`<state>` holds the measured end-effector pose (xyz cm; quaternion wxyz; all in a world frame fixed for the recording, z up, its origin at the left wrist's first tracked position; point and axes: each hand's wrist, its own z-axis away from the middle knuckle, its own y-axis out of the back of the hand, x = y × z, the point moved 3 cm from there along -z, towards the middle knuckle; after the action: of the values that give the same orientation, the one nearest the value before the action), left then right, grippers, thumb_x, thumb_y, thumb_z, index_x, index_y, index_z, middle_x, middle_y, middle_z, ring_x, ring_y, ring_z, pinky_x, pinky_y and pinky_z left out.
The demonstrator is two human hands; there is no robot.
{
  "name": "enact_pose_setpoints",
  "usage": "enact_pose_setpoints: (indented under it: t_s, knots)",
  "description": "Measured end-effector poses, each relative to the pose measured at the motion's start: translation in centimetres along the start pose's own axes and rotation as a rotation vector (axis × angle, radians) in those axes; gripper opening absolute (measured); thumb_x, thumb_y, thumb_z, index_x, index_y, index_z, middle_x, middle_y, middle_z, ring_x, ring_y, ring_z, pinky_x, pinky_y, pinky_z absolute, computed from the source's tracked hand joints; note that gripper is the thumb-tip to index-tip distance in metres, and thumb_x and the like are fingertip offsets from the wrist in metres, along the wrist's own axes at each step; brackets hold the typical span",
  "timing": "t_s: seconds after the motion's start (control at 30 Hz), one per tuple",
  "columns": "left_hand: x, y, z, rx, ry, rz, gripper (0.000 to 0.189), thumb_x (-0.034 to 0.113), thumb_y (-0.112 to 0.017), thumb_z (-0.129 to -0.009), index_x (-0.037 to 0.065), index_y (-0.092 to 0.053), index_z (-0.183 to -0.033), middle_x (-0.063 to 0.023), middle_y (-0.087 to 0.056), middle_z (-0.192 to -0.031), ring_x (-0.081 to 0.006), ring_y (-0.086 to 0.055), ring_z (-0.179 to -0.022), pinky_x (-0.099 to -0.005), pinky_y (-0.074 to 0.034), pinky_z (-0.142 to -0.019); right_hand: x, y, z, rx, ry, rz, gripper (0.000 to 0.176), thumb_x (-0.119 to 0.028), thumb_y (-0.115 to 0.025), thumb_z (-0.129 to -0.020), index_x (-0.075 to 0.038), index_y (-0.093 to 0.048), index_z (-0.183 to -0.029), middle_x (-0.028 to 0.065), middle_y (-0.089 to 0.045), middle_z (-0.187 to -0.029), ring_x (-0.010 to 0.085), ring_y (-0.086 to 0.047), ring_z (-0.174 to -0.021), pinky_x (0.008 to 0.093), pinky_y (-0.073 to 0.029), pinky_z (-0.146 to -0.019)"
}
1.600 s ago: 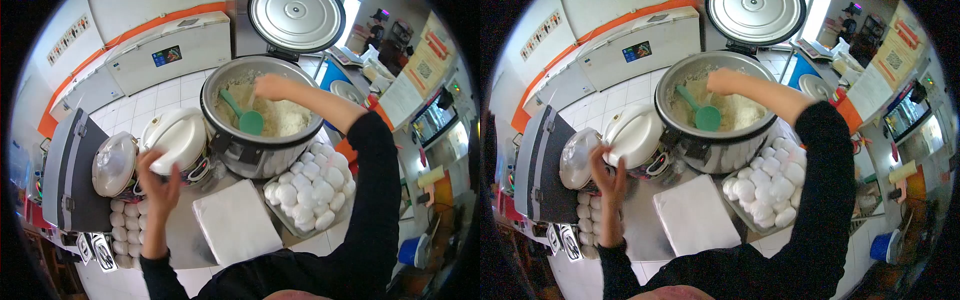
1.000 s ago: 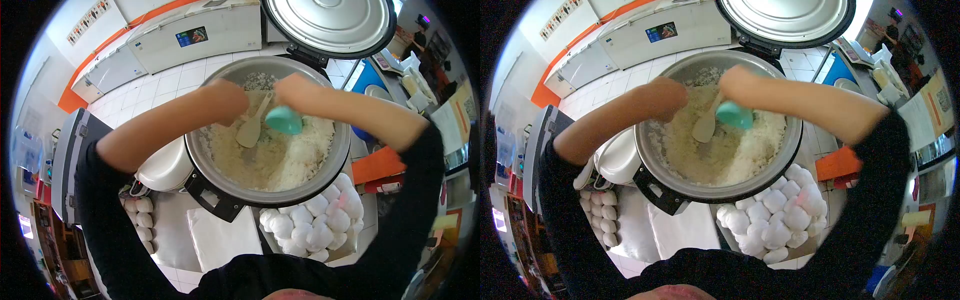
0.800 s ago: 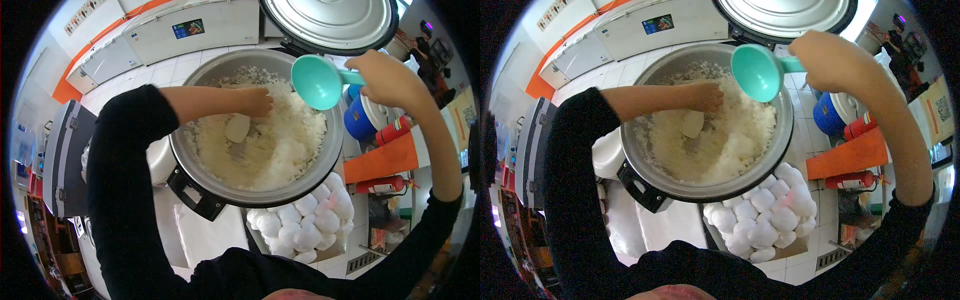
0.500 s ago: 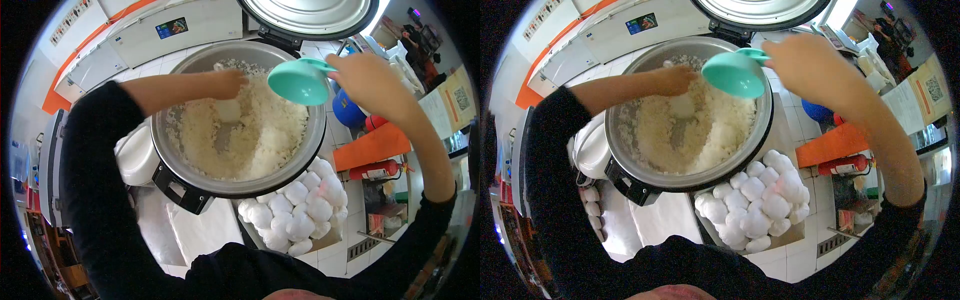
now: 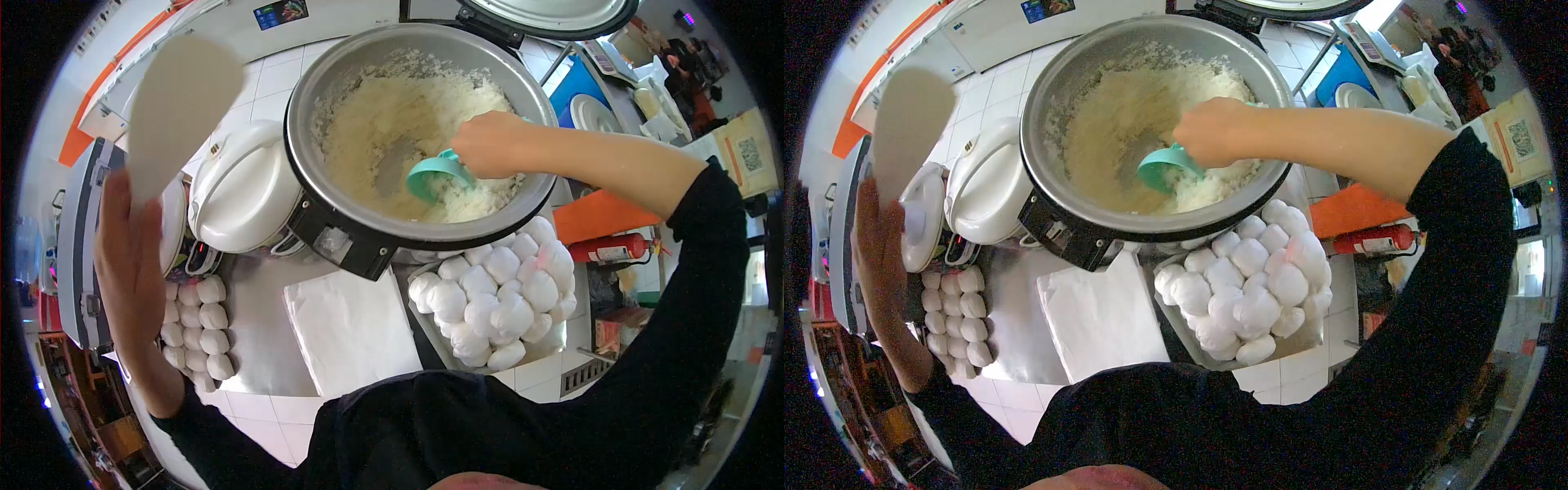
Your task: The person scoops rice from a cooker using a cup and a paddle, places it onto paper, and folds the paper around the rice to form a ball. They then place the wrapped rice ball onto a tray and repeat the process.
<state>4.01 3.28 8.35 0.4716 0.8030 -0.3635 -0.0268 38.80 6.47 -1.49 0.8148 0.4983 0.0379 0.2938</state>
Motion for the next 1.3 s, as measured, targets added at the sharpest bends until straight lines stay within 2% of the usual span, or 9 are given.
enact_pose_setpoints:
  t_s: [0.07, 0.13, 0.27, 0.43, 0.53, 0.6, 0.83, 1.03, 1.3]
  knots:
    - [-1.7, 0.8, 3.7, 0.037, 0.075, 0.106, 0.02, 0.012, -0.044, -0.094, -0.001, -0.046, -0.109, -0.0072, -0.055, -0.084, -0.0127, -0.051, -0.067, -0.0271, -0.04, -0.056, -0.9, 0.9, 1.1, -0.018, 0.014, -0.038, 0.019, -0.019, -0.058, -0.077, -0.002, -0.066, -0.075, 0.0179, -0.064, -0.074, 0.0359, -0.063, -0.071, 0.044, -0.05, -0.063]
    - [-3.9, 1.2, 7.1, 0.039, 0.52, 0.353, 0.021, 0.014, -0.043, -0.095, 0.003, -0.044, -0.112, 0.0012, -0.045, -0.073, -0.0031, -0.039, -0.061, -0.0178, -0.029, -0.05, -1.2, 0.6, 2.1, -0.034, 0.02, -0.08, 0.022, -0.022, -0.057, -0.081, -0.003, -0.066, -0.077, 0.0182, -0.063, -0.074, 0.0364, -0.062, -0.073, 0.0446, -0.049, -0.064]
    - [-5.2, 0.3, 11.4, 0.316, 0.676, 0.525, 0.021, 0.018, -0.041, -0.096, 0.005, -0.043, -0.113, 0.0053, -0.034, -0.064, 0.0004, -0.026, -0.05, -0.0167, -0.02, -0.043, -0.5, 0.9, 3.6, 0.06, 0.069, -0.13, 0.025, -0.026, -0.053, -0.086, -0.004, -0.065, -0.088, 0.0187, -0.062, -0.073, 0.0373, -0.061, -0.073, 0.0453, -0.047, -0.068]
    - [-5.3, 0.2, 11.7, 0.172, 0.648, 0.532, 0.023, 0.022, -0.039, -0.097, 0.004, -0.048, -0.107, 0.0063, -0.034, -0.061, 0.0005, -0.025, -0.046, -0.0173, -0.016, -0.039, 0.8, 2.3, 4.5, 0.1, 0.113, -0.226, 0.026, -0.027, -0.053, -0.087, -0.005, -0.063, -0.094, 0.0194, -0.061, -0.073, 0.0391, -0.059, -0.074, 0.0459, -0.045, -0.068]
    - [-5.6, -1.3, 10.7, 0.075, 0.718, 0.753, 0.03, 0.029, -0.038, -0.097, 0.003, -0.053, -0.096, 0.0042, -0.038, -0.058, -0.0017, -0.028, -0.044, -0.0189, -0.02, -0.038, 3.5, 0.1, 3.1, 0.186, 0.243, -0.348, 0.023, -0.024, -0.054, -0.086, -0.003, -0.06, -0.095, 0.0137, -0.059, -0.064, 0.03, -0.059, -0.061, 0.0407, -0.045, -0.058]
    - [-5.1, -3.2, 8.8, 0.031, 0.726, 0.963, 0.028, 0.029, -0.04, -0.097, 0.004, -0.051, -0.096, 0.0027, -0.04, -0.06, -0.0039, -0.031, -0.045, -0.0201, -0.024, -0.038, 5.2, -1.8, 1.8, -0.117, 0.092, -0.91, 0.03, -0.03, -0.056, -0.086, -0.001, -0.062, -0.091, 0.0095, -0.057, -0.065, 0.0166, -0.053, -0.048, 0.0307, -0.043, -0.047]
    - [3.8, -10.4, -1.4, -0.468, 0.65, 1.225, 0.029, 0.033, -0.038, -0.097, 0.008, -0.048, -0.087, 0.0036, -0.034, -0.059, -0.0049, -0.029, -0.043, -0.0192, -0.023, -0.037, 5.1, 1.8, 2.2, 0.049, 0.011, -1.657, 0.033, -0.034, -0.051, -0.092, -0.002, -0.052, -0.101, 0.0001, -0.043, -0.064, 0.0046, -0.035, -0.041, 0.022, -0.031, -0.037]
    - [7.3, -14.1, -5.7, -0.646, 0.587, 1.155, 0.031, 0.035, -0.039, -0.097, 0.009, -0.045, -0.081, 0.0047, -0.032, -0.059, -0.0043, -0.026, -0.044, -0.0198, -0.022, -0.036, 3.4, 2.7, 4.1, 0.223, -0.085, -1.779, 0.035, -0.033, -0.049, -0.093, 0.0, -0.051, -0.106, 0.0007, -0.044, -0.066, 0.0049, -0.038, -0.042, 0.0223, -0.035, -0.037]
    - [8.5, -16.7, -7.1, -0.844, 0.682, 1.219, 0.023, 0.032, -0.042, -0.095, 0.012, -0.044, -0.082, 0.0073, -0.029, -0.059, -0.0025, -0.022, -0.043, -0.0186, -0.016, -0.036, 2.8, 0.7, 3.9, 0.436, -0.31, -1.293, 0.04, -0.032, -0.048, -0.092, 0.002, -0.054, -0.111, -0.001, -0.044, -0.058, 0.0055, -0.041, -0.04, 0.0218, -0.033, -0.034]
